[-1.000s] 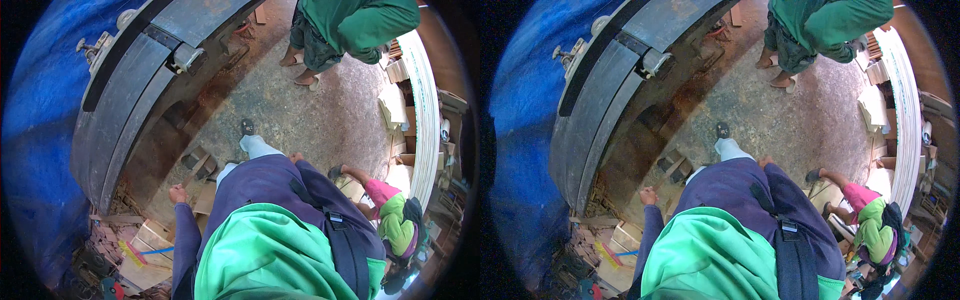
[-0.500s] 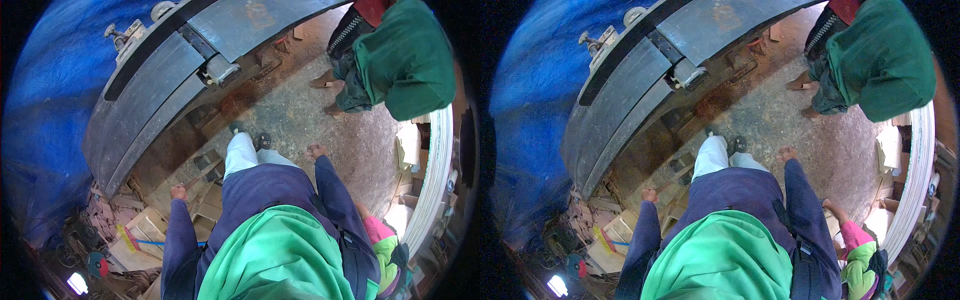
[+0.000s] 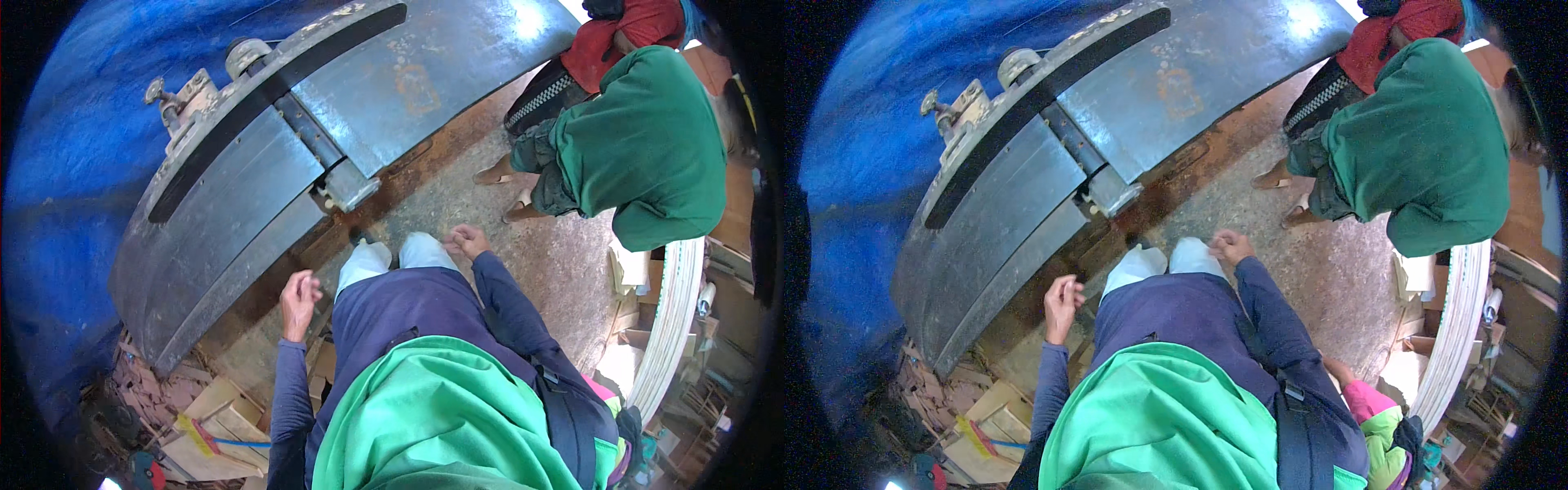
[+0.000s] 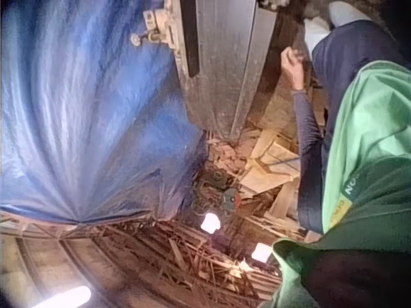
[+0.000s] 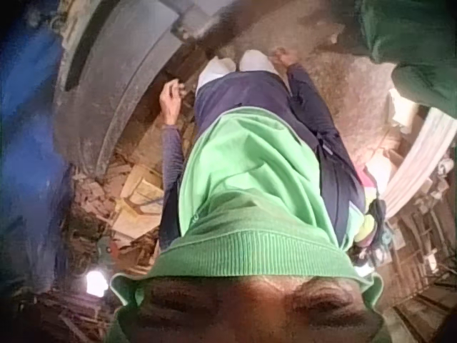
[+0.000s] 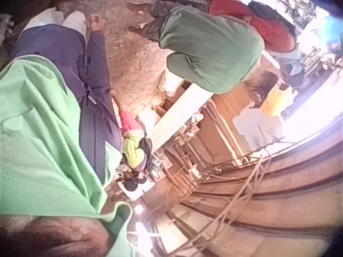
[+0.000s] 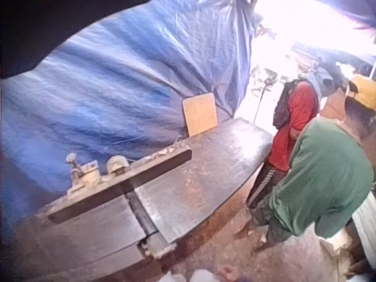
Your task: Sweep wood shavings from the workshop floor into a cardboard box using a broom and dustpan.
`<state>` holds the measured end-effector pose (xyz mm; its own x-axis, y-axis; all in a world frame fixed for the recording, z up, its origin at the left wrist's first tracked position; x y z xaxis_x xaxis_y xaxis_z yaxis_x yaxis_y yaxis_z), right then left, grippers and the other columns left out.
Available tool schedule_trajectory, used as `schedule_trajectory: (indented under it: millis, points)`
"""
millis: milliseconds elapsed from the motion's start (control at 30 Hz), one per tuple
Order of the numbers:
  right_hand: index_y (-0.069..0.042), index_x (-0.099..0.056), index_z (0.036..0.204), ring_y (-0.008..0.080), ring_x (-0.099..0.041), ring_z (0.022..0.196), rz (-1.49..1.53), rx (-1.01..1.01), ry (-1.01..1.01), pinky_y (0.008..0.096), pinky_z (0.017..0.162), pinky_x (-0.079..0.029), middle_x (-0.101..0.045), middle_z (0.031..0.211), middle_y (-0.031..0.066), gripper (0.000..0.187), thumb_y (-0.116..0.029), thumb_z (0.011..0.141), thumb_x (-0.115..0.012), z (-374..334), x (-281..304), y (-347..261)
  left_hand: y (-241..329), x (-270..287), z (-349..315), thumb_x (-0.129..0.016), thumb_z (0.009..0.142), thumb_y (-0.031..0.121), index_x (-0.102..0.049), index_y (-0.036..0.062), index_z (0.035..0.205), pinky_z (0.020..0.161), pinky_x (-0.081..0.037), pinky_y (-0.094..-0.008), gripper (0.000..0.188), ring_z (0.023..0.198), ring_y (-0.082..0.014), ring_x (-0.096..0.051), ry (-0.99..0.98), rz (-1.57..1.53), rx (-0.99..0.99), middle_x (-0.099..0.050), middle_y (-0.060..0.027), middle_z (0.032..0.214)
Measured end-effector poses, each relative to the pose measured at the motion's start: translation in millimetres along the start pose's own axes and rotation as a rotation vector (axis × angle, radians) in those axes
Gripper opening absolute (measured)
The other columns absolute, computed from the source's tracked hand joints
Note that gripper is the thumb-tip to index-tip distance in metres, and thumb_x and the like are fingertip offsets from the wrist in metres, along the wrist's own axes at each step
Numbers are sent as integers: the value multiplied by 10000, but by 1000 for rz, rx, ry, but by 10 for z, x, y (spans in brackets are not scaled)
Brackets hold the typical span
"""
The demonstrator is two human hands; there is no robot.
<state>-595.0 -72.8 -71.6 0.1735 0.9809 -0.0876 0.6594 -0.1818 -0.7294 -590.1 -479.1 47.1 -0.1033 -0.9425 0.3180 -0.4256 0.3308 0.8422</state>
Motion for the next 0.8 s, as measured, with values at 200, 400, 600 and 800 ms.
schedule_trajectory:
  millis: [200, 400, 600, 800]
  points:
    - [6, -532, 848, 192, -582, 724, -69, 150, -319, 277, 670, -475, -584, 830, 113, 126, -97, 785, -493, 95, -784, -1224, 2218, -638, 455, -411, 860, 225, -498, -4, 1022, 667, -428, -225, 293, 713, -96, -526, -364, -433, -363, -560, -58, 857]
    - [-6, -542, 842, 122, -547, 762, -30, 18, -824, 246, 698, -446, -579, 801, 50, 162, -161, 815, -505, 440, -1424, -1772, 3437, -957, 819, -341, 839, 438, -451, -62, 1068, 817, -366, -336, 561, 924, -258, -487, -925, -608, -830, -488, -189, 1003]
    - [-8, -524, 926, 131, -540, 825, -191, -120, -1205, 268, 753, -430, -565, 880, 71, 194, -172, 835, -473, 1045, -1493, -2269, 3986, -1217, 1427, -389, 817, 443, -428, -62, 1103, 811, -367, -366, 582, 925, -299, -471, -1011, -707, -828, -446, -213, 1044]
    - [-45, -528, 1001, 132, -452, 960, -293, -110, -1480, 272, 842, -346, -530, 994, 52, 213, -154, 822, -496, 1360, -1584, -2647, 4111, -1247, 2165, -419, 824, 367, -427, -5, 1135, 836, -362, -340, 485, 981, -265, -457, -923, -711, -703, -437, -156, 1077]
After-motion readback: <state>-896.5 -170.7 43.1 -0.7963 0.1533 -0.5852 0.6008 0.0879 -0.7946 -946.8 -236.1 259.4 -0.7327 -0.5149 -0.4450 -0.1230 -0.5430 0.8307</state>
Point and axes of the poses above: each hand's wrist, its own z-axis towards the middle knuckle, its own x-axis out of the back of the hand, y = z × x, the point moved 2 cm from there along z, towards the middle knuckle
